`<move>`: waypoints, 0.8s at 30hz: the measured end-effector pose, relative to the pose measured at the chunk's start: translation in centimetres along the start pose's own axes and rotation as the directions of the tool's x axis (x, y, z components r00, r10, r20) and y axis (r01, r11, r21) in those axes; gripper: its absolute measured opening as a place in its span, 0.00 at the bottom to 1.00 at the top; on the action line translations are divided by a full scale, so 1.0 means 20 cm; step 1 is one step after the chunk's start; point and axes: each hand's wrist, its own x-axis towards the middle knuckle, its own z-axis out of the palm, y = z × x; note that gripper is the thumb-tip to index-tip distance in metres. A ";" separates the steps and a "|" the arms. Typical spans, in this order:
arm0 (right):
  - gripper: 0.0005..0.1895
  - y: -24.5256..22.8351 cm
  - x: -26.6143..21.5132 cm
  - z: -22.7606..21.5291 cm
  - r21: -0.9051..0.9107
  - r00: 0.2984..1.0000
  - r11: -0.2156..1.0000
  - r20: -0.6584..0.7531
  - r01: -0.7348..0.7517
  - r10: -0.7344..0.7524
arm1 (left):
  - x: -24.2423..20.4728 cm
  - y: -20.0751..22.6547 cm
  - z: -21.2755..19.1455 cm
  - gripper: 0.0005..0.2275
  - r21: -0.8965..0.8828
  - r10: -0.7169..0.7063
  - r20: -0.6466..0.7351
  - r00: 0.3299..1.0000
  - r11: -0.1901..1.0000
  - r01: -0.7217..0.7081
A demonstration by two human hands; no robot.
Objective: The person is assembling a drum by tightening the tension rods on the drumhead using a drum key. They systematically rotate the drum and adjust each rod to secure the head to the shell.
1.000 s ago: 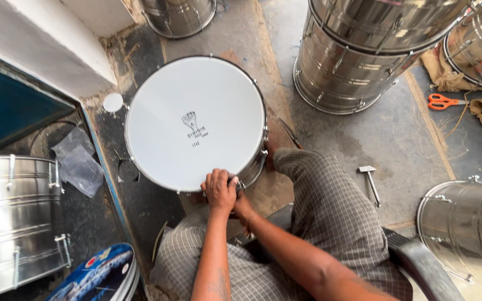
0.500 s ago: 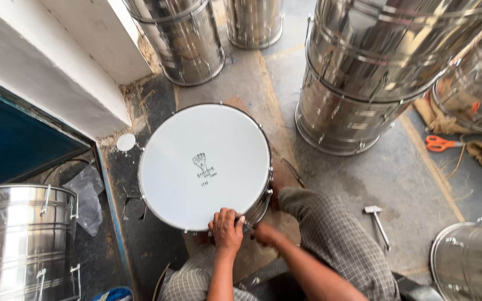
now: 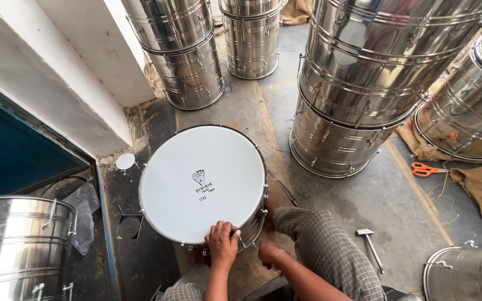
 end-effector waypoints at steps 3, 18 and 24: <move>0.18 -0.01 -0.02 0.03 0.172 0.978 0.963 -0.017 0.206 -0.206 | 0.02 -0.01 0.01 0.08 -0.014 -0.012 0.010 1.000 1.000 0.012; 0.06 0.01 0.13 0.15 0.773 0.973 0.599 -0.103 0.208 -0.205 | 0.01 -0.06 0.03 0.10 0.027 0.028 0.019 0.999 0.999 -0.029; 0.08 -0.07 0.09 0.23 0.858 0.987 0.510 0.029 0.056 -0.157 | 0.02 0.01 -0.04 0.08 -0.044 0.000 0.023 1.000 0.999 0.001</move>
